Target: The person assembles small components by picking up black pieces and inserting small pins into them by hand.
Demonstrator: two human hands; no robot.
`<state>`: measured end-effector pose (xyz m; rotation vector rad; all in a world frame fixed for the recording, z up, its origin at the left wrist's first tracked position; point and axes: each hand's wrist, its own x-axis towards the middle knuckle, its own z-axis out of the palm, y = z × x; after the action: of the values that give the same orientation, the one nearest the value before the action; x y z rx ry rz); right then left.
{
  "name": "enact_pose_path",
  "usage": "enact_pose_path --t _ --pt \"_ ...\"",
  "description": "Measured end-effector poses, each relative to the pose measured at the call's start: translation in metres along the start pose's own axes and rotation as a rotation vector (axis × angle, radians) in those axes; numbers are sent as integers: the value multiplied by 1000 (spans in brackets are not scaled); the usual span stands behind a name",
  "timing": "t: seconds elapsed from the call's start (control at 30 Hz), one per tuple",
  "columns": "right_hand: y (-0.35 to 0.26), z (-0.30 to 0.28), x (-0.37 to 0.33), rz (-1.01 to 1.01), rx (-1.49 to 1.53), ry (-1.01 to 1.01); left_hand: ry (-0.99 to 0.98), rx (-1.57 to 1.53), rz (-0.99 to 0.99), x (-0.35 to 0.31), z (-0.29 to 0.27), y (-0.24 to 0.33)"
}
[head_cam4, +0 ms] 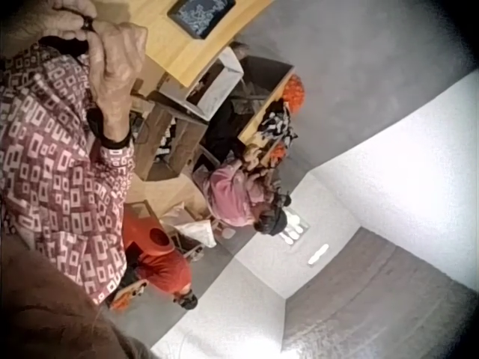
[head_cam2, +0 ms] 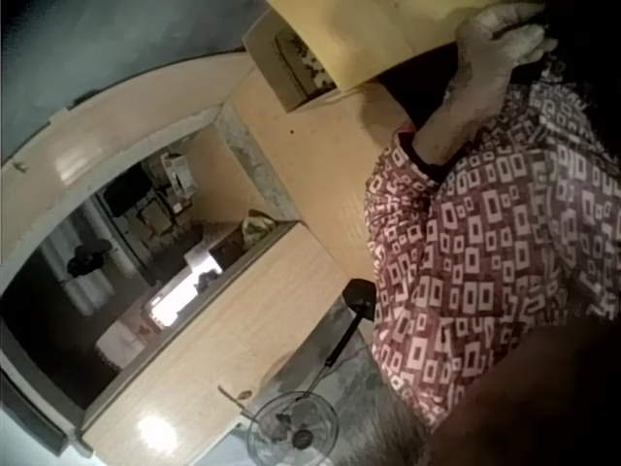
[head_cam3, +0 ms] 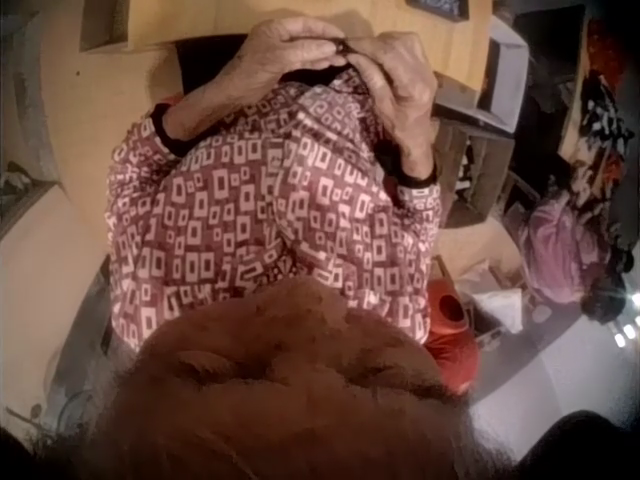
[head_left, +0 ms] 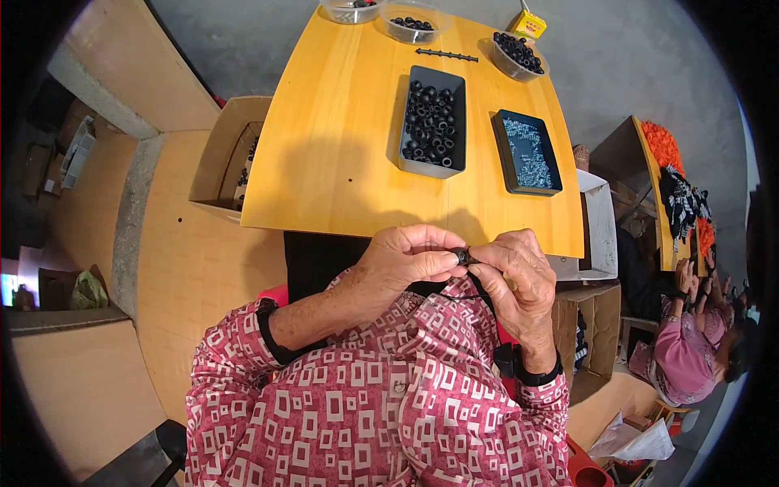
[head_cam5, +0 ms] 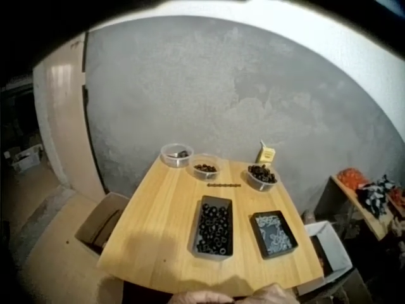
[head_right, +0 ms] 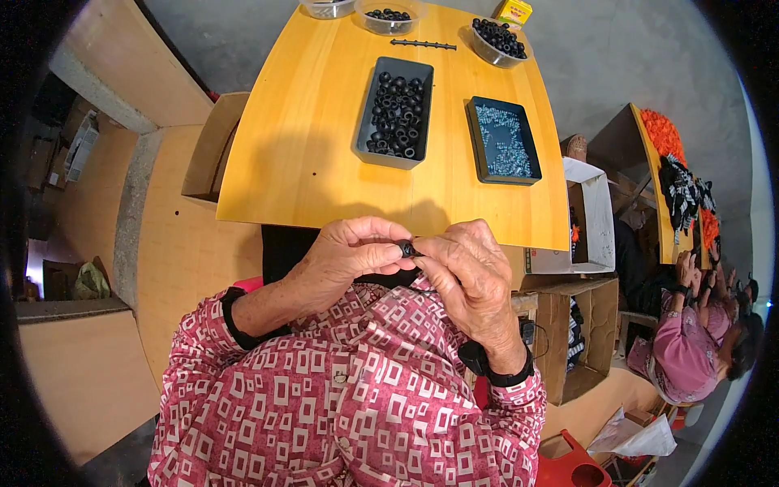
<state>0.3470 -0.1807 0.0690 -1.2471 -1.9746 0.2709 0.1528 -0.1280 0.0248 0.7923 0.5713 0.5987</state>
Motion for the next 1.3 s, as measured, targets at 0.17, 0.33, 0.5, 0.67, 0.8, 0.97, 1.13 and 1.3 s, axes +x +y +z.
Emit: enact_pose_path --t 0.17,0.33,0.5,0.67,0.8,0.97,1.13,1.3 --pt "0 2 -1 20 0 2 9 -44 -40 0 1 1" --pt "1 1 -1 39 19 20 22 -94 -63 2 0 -1" --pt "2 1 -1 45 46 8 22 -102 -70 1 0 -1" --pt "1 2 -3 49 48 1 8 -59 -39 1 0 -3" --pt "-1 2 -2 33 11 -5 1 -31 -29 0 -1 -3" --pt "-4 3 0 1 -29 -6 -12 18 3 1 1 -5" --pt "0 5 0 29 -5 -17 36 -14 -36 1 -1 -4" --pt "5 0 0 115 206 14 -11 19 0 -2 2 1"
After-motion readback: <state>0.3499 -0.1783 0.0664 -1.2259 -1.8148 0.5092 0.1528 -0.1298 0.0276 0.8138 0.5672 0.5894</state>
